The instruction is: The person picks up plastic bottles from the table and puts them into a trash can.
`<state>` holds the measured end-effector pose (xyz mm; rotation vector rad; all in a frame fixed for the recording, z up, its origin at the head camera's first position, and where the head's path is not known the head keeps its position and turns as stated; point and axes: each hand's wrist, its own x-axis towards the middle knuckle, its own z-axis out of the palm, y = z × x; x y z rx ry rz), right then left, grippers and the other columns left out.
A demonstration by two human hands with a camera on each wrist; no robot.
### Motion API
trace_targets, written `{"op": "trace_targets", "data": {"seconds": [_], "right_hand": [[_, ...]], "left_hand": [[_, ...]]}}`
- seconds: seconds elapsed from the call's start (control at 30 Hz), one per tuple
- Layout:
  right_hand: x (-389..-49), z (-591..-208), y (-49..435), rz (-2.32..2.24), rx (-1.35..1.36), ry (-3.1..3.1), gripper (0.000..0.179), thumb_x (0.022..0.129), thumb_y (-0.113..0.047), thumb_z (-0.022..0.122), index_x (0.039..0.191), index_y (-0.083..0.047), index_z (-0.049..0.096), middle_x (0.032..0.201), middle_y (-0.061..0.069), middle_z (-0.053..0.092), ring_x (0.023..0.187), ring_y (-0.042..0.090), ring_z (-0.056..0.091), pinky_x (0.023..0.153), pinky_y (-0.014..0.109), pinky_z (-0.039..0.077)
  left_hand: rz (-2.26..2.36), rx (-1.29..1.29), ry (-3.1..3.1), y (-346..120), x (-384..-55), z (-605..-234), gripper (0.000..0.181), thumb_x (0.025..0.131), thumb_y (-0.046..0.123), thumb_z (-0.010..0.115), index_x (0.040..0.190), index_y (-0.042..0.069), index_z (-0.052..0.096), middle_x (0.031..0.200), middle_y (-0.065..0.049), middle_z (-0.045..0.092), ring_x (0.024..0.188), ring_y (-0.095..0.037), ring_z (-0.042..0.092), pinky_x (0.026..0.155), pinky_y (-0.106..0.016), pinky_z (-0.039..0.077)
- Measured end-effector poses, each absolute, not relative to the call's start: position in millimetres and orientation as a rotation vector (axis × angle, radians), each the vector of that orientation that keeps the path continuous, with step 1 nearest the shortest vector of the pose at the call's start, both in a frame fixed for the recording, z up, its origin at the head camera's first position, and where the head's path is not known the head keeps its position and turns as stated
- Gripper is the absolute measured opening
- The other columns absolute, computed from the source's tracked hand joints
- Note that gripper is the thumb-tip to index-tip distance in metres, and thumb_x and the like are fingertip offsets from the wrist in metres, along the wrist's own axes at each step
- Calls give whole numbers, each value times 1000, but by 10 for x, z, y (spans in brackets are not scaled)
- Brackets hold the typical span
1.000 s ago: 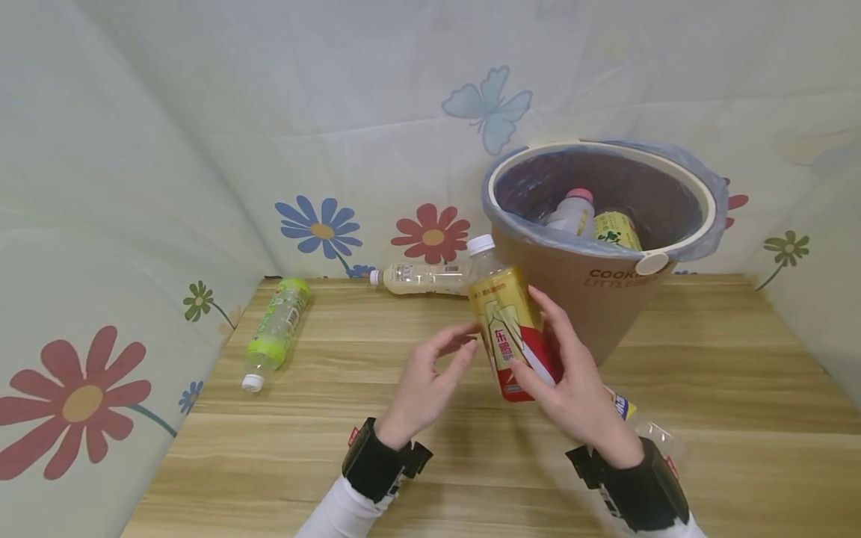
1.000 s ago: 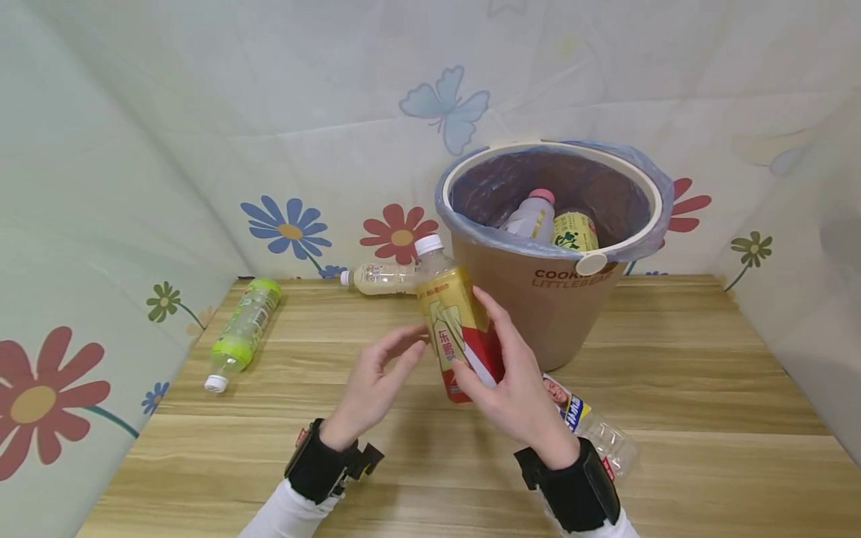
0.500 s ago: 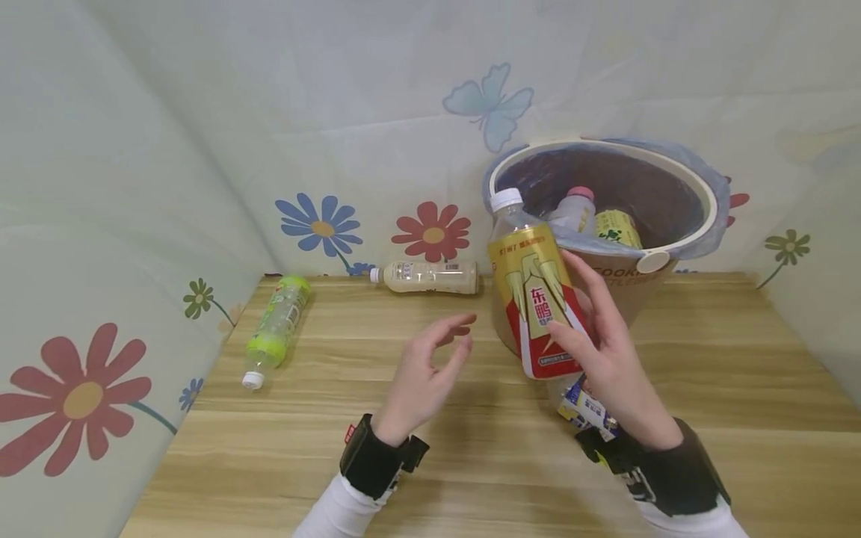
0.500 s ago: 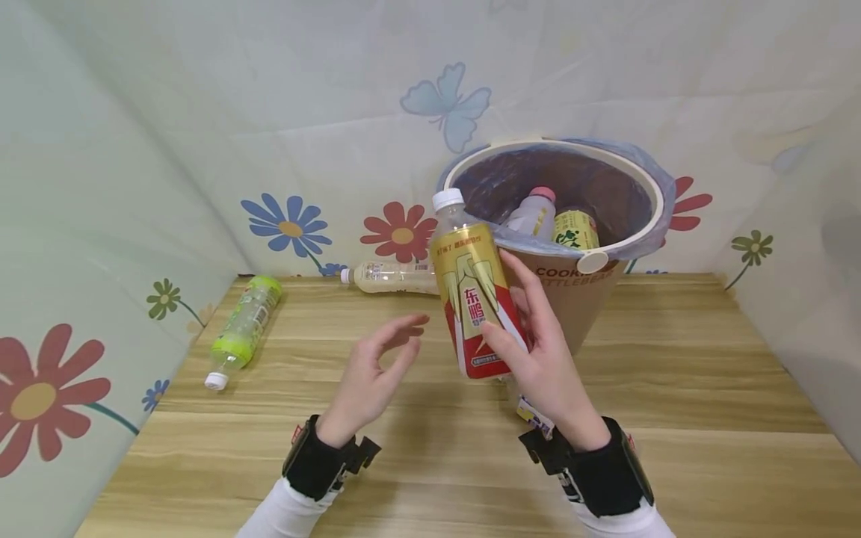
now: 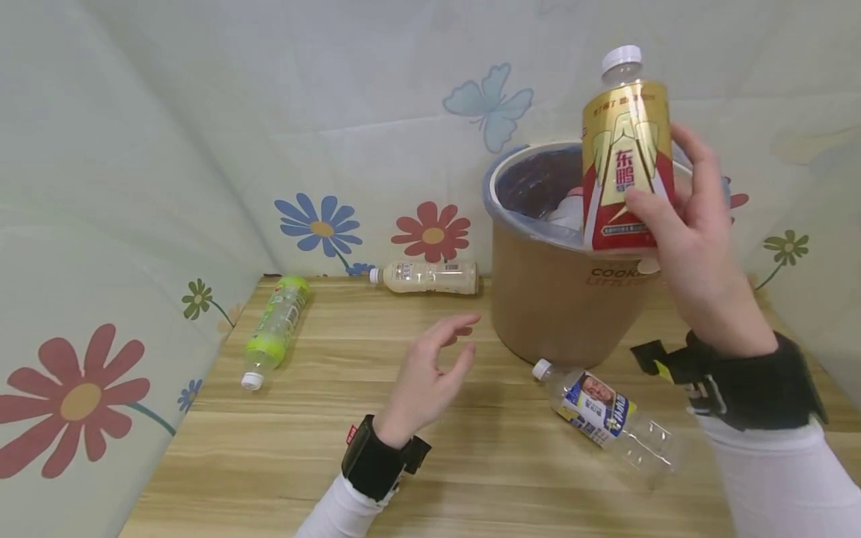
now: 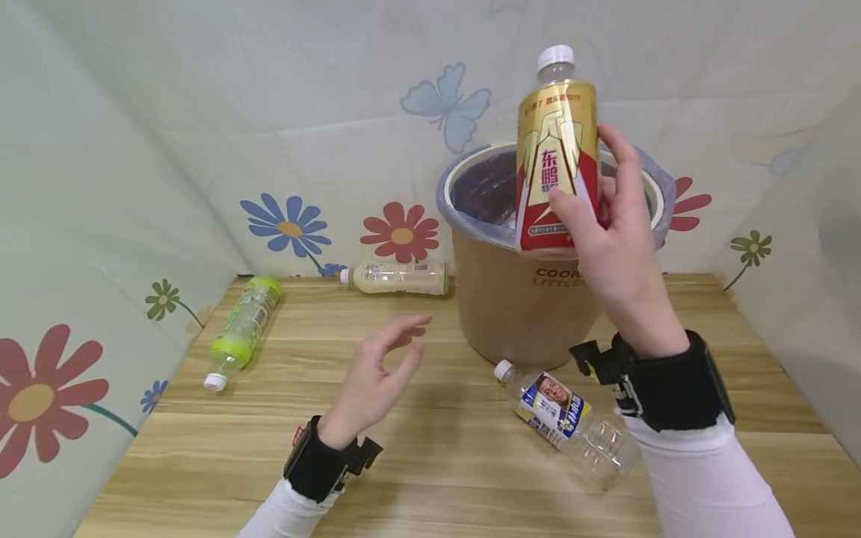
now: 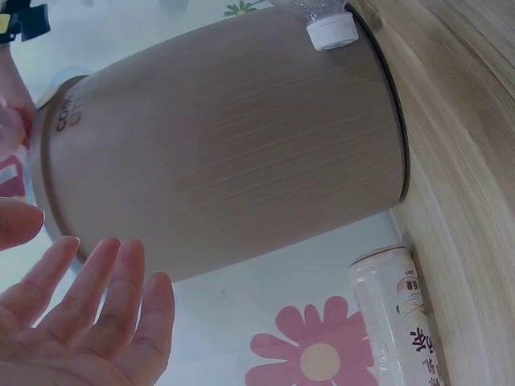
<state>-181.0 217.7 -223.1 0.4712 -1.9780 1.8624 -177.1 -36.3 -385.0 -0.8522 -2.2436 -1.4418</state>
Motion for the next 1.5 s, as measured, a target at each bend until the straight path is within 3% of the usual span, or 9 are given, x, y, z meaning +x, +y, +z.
{"op": "trace_targets", "data": {"seconds": [0.13, 0.27, 0.4, 0.53, 0.7, 0.87, 1.17, 1.33, 1.5], "right_hand": [[-1962, -2152, 2315, 1605, 264, -2168, 65, 96, -20, 52, 147, -31, 14, 125, 7, 40, 111, 19, 48, 81, 19, 50], [-2054, -2094, 2361, 1480, 124, -2250, 67, 96, -25, 51, 146, -35, 8, 124, 0, 34, 117, 21, 45, 93, 38, 49], [-2091, -2085, 2362, 1381, 58, -2228, 69, 94, -29, 51, 148, -30, 8, 141, 2, 23, 132, 20, 25, 112, 44, 25], [-2097, -2140, 2367, 1195, 40, -2222, 63, 92, -27, 49, 148, -20, 20, 148, 8, 16, 134, 17, 13, 112, 42, 12], [-2086, -2231, 2362, 1166, 44, -2238, 50, 95, -24, 45, 144, -16, 34, 143, 12, 31, 128, 23, 30, 109, 37, 27], [-2066, -2307, 2365, 1162, 70, -2271, 43, 96, -23, 45, 138, -13, 46, 136, 12, 46, 122, 29, 46, 107, 38, 36], [-2080, -2356, 2366, 1144, 105, -2321, 40, 95, -22, 47, 133, -10, 52, 133, 11, 51, 119, 31, 49, 104, 43, 40], [-2027, -2410, 2370, 1178, 139, -2269, 36, 94, -18, 49, 128, -10, 57, 126, 9, 55, 106, 19, 56, 91, 24, 47], [-1926, -2520, 2316, 1288, 243, -2045, 26, 91, -4, 50, 112, 1, 65, 102, 2, 62, 83, 11, 59, 70, 13, 45]], "left_hand": [[-1447, -867, -2220, -357, -1768, -3843, 33, 92, 9, 57, 125, 9, 59, 121, -4, 63, 106, -12, 58, 91, -40, 50], [-1443, -868, -2208, -351, -1773, -3830, 31, 91, 4, 57, 122, 6, 59, 119, -8, 63, 105, -15, 59, 91, -42, 50], [-1453, -860, -2203, -342, -1778, -3828, 31, 89, -1, 58, 120, 2, 60, 118, -13, 63, 103, -21, 60, 90, -45, 50], [-1452, -850, -2213, -344, -1774, -3825, 31, 89, -1, 59, 120, 1, 60, 118, -13, 63, 104, -21, 60, 90, -44, 50], [-1427, -857, -2230, -367, -1772, -3835, 31, 91, 6, 58, 122, 8, 60, 121, -8, 63, 107, -13, 58, 92, -39, 49], [-1421, -880, -2212, -380, -1774, -3845, 30, 93, 10, 56, 122, 9, 60, 122, -7, 62, 109, -13, 57, 92, -38, 49], [-1428, -884, -2207, -390, -1777, -3870, 27, 93, 9, 56, 120, 9, 61, 122, -6, 62, 111, -14, 57, 91, -39, 49], [-1398, -880, -2226, -401, -1778, -3877, 26, 93, 10, 57, 118, 9, 62, 121, -5, 63, 111, -11, 56, 91, -36, 49], [-1349, -886, -2252, -411, -1778, -3883, 26, 93, 11, 57, 118, 7, 63, 120, -2, 63, 112, -9, 55, 92, -34, 48]]}}
